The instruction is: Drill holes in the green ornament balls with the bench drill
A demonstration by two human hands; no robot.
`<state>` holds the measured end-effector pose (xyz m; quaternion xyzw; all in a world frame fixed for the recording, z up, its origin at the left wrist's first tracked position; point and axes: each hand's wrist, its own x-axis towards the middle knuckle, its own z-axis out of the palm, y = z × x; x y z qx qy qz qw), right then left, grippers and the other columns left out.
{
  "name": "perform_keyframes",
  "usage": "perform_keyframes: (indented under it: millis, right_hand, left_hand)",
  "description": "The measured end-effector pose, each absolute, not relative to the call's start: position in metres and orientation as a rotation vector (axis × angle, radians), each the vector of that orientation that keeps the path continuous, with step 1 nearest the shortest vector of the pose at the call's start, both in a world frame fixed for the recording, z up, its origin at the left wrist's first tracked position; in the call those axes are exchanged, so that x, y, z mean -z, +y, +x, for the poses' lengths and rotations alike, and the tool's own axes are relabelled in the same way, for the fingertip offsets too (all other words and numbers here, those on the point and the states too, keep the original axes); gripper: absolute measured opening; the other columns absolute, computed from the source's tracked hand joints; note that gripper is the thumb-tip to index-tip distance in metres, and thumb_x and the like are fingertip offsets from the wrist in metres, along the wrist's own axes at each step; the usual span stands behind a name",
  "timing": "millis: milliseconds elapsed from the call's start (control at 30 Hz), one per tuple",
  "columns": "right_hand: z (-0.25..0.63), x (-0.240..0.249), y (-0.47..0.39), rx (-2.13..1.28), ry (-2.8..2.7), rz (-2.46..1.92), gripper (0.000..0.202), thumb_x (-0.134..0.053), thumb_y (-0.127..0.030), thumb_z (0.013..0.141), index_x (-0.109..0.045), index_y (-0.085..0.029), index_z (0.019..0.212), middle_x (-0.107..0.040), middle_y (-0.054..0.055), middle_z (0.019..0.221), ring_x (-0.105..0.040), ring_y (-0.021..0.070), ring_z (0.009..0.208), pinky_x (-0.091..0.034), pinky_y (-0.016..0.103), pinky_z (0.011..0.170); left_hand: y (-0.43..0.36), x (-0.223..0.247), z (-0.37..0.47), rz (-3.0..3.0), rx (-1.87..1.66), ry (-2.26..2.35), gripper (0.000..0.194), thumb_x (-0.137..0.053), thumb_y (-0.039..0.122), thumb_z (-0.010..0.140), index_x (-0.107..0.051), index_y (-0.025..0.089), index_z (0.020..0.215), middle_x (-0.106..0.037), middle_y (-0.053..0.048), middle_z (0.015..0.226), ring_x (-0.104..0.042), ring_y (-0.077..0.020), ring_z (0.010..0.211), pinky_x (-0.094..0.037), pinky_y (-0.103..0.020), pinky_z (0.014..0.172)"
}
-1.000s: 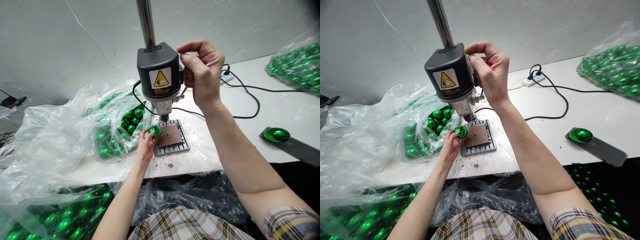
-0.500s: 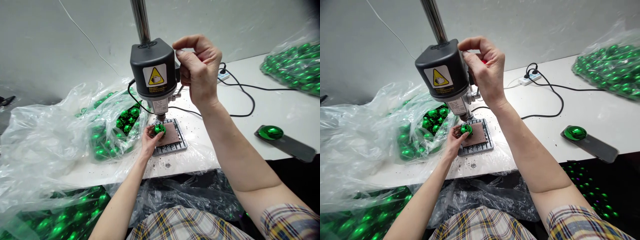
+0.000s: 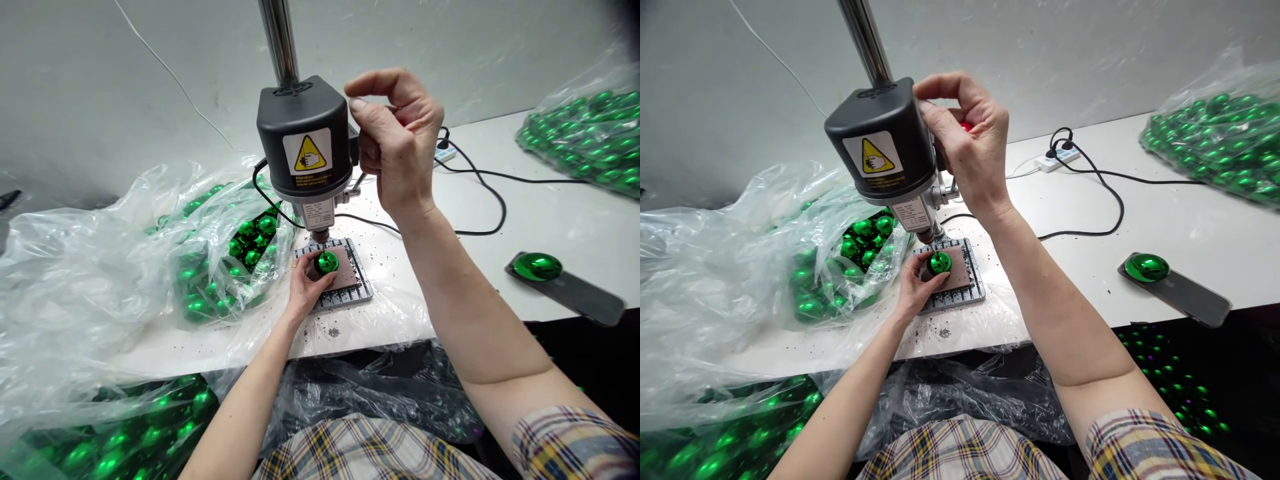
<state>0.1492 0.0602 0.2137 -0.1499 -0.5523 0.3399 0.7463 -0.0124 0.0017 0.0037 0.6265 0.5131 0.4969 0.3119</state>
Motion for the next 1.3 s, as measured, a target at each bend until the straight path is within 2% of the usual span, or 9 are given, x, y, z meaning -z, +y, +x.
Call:
perform_keyframes:
  millis: [233,433,533,667,800,867,1033,1200,1300]
  right_hand:
    - [0.151,-0.188,0.051,-0.428,-1.273,-0.477,0.028,-0.062,-0.051,0.092,-0.064,-0.023,0.090,-0.060,-0.001,0.069,-0.035,0.0060,0.040,-0.027,0.025,0.036]
    - [0.154,-0.167,0.035,-0.364,-1.290,-0.347,0.020,-0.063,-0.046,0.094,-0.066,-0.026,0.092,-0.052,-0.005,0.059,-0.033,0.0049,0.037,-0.023,0.022,0.035]
    - [0.153,-0.164,0.028,-0.357,-1.270,-0.301,0.011,-0.065,-0.038,0.093,-0.068,-0.028,0.091,-0.054,-0.005,0.060,-0.031,0.0045,0.035,-0.021,0.024,0.034]
    - [0.153,-0.157,0.025,-0.319,-1.253,-0.265,0.005,-0.065,-0.032,0.093,-0.070,-0.032,0.095,-0.048,-0.005,0.056,-0.030,0.0067,0.034,-0.021,0.028,0.035]
    - [0.157,-0.142,0.028,-0.252,-1.255,-0.252,0.016,-0.066,-0.027,0.092,-0.074,-0.035,0.103,-0.067,-0.002,0.080,-0.041,0.0073,0.037,-0.028,0.028,0.035]
    - [0.160,-0.135,0.032,-0.196,-1.276,-0.245,0.019,-0.066,-0.029,0.092,-0.074,-0.037,0.106,-0.070,-0.002,0.084,-0.044,0.0072,0.037,-0.032,0.027,0.035]
    - [0.163,-0.124,0.042,-0.122,-1.296,-0.209,0.024,-0.066,-0.030,0.091,-0.072,-0.041,0.111,-0.071,-0.005,0.078,-0.042,0.0061,0.034,-0.031,0.025,0.034]
    - [0.161,-0.112,0.043,-0.084,-1.292,-0.196,0.026,-0.068,-0.031,0.087,-0.073,-0.043,0.110,-0.071,-0.004,0.073,-0.037,0.0094,0.029,-0.026,0.029,0.030]
    - [0.156,-0.123,0.039,-0.134,-1.260,-0.199,0.021,-0.069,-0.033,0.087,-0.074,-0.042,0.106,-0.059,-0.006,0.056,-0.031,0.0088,0.028,-0.022,0.028,0.029]
  left_hand:
    - [0.003,-0.001,-0.011,1.573,-1.314,1.323,0.053,-0.084,0.033,0.071,-0.065,0.020,0.119,-0.068,-0.009,0.111,-0.063,-0.0259,0.107,-0.048,-0.043,0.100]
    - [0.002,-0.006,-0.010,1.583,-1.324,1.351,0.052,-0.086,0.031,0.069,-0.066,0.019,0.115,-0.067,-0.010,0.110,-0.062,-0.0270,0.109,-0.047,-0.044,0.100]
    - [0.001,-0.007,-0.010,1.596,-1.315,1.356,0.052,-0.085,0.031,0.070,-0.064,0.018,0.116,-0.067,-0.010,0.111,-0.061,-0.0277,0.110,-0.046,-0.044,0.100]
    - [0.001,-0.006,-0.011,1.603,-1.308,1.345,0.051,-0.084,0.032,0.071,-0.064,0.019,0.117,-0.067,-0.010,0.112,-0.062,-0.0279,0.110,-0.046,-0.045,0.101]
    - [0.001,-0.003,-0.012,1.586,-1.309,1.318,0.052,-0.084,0.032,0.072,-0.064,0.020,0.118,-0.067,-0.009,0.113,-0.062,-0.0275,0.110,-0.046,-0.045,0.102]
    - [0.001,-0.001,-0.012,1.564,-1.321,1.303,0.053,-0.085,0.031,0.071,-0.064,0.021,0.118,-0.067,-0.009,0.113,-0.062,-0.0274,0.111,-0.046,-0.044,0.102]
    - [0.000,-0.004,-0.011,1.591,-1.321,1.332,0.053,-0.084,0.030,0.071,-0.064,0.020,0.118,-0.067,-0.009,0.114,-0.060,-0.0275,0.114,-0.045,-0.045,0.104]
    - [-0.001,-0.007,-0.010,1.601,-1.324,1.368,0.052,-0.085,0.028,0.069,-0.064,0.019,0.116,-0.066,-0.010,0.113,-0.060,-0.0272,0.113,-0.044,-0.044,0.102]
    - [0.002,-0.004,-0.010,1.575,-1.341,1.349,0.052,-0.085,0.028,0.068,-0.064,0.019,0.115,-0.066,-0.010,0.112,-0.061,-0.0263,0.110,-0.045,-0.043,0.101]
